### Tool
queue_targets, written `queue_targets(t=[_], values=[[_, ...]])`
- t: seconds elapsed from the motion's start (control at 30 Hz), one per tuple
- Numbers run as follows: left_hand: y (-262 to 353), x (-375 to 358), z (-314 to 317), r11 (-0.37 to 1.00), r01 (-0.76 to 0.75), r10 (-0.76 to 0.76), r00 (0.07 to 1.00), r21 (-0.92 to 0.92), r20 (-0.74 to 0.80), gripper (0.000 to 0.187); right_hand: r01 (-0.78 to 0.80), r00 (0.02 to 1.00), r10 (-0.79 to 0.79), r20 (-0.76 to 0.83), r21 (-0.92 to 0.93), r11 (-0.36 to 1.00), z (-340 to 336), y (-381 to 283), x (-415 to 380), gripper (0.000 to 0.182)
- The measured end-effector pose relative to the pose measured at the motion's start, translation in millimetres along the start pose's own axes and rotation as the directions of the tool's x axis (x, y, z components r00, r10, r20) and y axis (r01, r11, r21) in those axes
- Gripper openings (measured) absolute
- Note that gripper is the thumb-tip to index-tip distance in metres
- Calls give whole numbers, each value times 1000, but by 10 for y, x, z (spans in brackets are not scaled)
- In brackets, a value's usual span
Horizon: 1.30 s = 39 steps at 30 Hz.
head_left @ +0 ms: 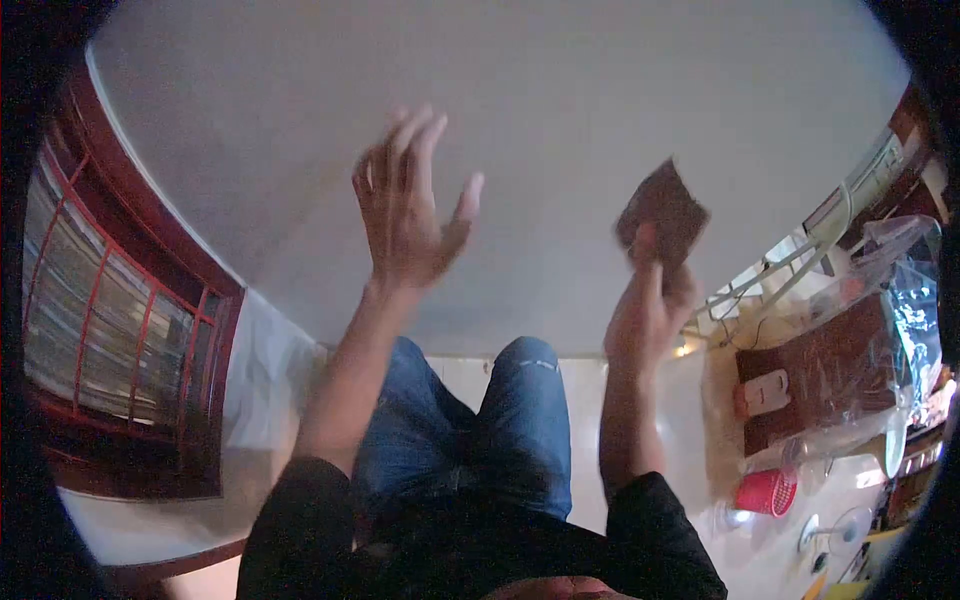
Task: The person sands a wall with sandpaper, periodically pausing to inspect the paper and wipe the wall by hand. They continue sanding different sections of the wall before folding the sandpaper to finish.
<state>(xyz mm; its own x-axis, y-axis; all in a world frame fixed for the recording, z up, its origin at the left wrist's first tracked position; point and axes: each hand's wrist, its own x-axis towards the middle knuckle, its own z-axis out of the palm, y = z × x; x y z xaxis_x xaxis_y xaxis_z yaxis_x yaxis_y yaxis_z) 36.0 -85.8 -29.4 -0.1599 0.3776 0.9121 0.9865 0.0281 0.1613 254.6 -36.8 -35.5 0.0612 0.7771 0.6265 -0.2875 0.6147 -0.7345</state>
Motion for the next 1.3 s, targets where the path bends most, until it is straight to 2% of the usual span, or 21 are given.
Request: queue_targets(t=[0.07, 0.13, 0.2, 0.27, 0.37, 0.4, 0.43, 0.47, 0.53, 0.57, 0.6, 0.67, 0.77, 0.83, 0.87, 0.93, 1.0, 1.07, 1.17, 1.23, 1.3], values=[[-211, 382, 162, 996, -59, 65, 993, 60, -100, 66, 369, 919, -392, -41, -263, 891, 198, -169, 558, 23], [-416, 609, 334, 964, -195, 228, 956, 181, -183, 70, 608, 720, -691, 61, -534, 587, 430, -504, 1132, 24], [-526, 625, 494, 955, -215, 258, 942, 204, -215, 70, 808, 563, -820, 106, -277, 520, 624, -539, 1658, 26], [-565, 630, 552, 948, -226, 280, 928, 225, -245, 71, 854, 483, -859, 172, -309, 418, 853, -447, 1888, 28], [-579, 581, 557, 956, -151, 202, 961, 252, -190, 71, 819, 427, -777, 463, -562, 115, 1068, 19, 1911, 58], [-569, 585, 535, 965, -159, 201, 959, 207, -200, 71, 796, 503, -547, 669, -605, -8, 1068, 162, 1682, 70], [-563, 584, 525, 973, -166, 199, 956, 163, -214, 71, 796, 497, -192, 846, -533, -289, 1200, 120, 1457, 74], [-564, 568, 520, 974, -155, 192, 954, 167, -230, 71, 900, 106, -266, 958, -206, -383, 1007, 522, 1450, 74], [-585, 571, 501, 979, -160, 183, 961, 123, -208, 71, 984, 120, -376, 919, -159, -74, 984, 419, 1522, 71], [-607, 587, 510, 979, -158, 183, 960, 129, -212, 71, 931, 263, -479, 837, -351, -102, 969, 300, 1701, 72], [-618, 583, 519, 977, -164, 192, 955, 136, -227, 71, 841, 385, -573, 724, -531, -105, 959, 151, 1922, 74], [-612, 548, 532, 980, -151, 177, 955, 127, -236, 71, 748, 451, -811, 372, -653, 117, 959, -69, 2248, 75], [-626, 567, 510, 982, -162, 181, 953, 100, -242, 65, 777, 467, -652, 597, -629, -19, 1048, 84, 1884, 83], [-626, 551, 525, 990, -118, 135, 957, 80, -257, 50, 869, 490, -79, 868, -494, -40, 1113, 288, 1354, 91], [-614, 546, 521, 990, -114, 133, 953, 82, -273, 50, 985, 113, -274, 955, -143, -91, 970, 686, 1310, 97], [-594, 557, 517, 990, -123, 138, 940, 66, -312, 45, 887, 419, -90, 903, -387, 252, 941, 459, 1502, 90], [-641, 559, 539, 990, -114, 132, 947, 76, -292, 44, 779, 430, -478, 766, -582, -231, 1000, -36, 1859, 84], [-637, 524, 523, 992, -97, 115, 958, 82, -261, 43, 690, 532, -700, 477, -723, 31, 871, -158, 2196, 80], [-639, 574, 483, 990, -128, 142, 946, 66, -291, 45, 764, 481, -685, 546, -644, 23, 1038, 101, 1875, 82], [-673, 539, 516, 985, -164, 174, 947, 62, -271, 43, 889, 445, -270, 854, -459, 14, 977, 413, 1407, 83], [-616, 526, 504, 989, -143, 148, 946, 41, -290, 45, 913, 406, -198, 892, -407, 37, 792, 589, 1412, 84]])
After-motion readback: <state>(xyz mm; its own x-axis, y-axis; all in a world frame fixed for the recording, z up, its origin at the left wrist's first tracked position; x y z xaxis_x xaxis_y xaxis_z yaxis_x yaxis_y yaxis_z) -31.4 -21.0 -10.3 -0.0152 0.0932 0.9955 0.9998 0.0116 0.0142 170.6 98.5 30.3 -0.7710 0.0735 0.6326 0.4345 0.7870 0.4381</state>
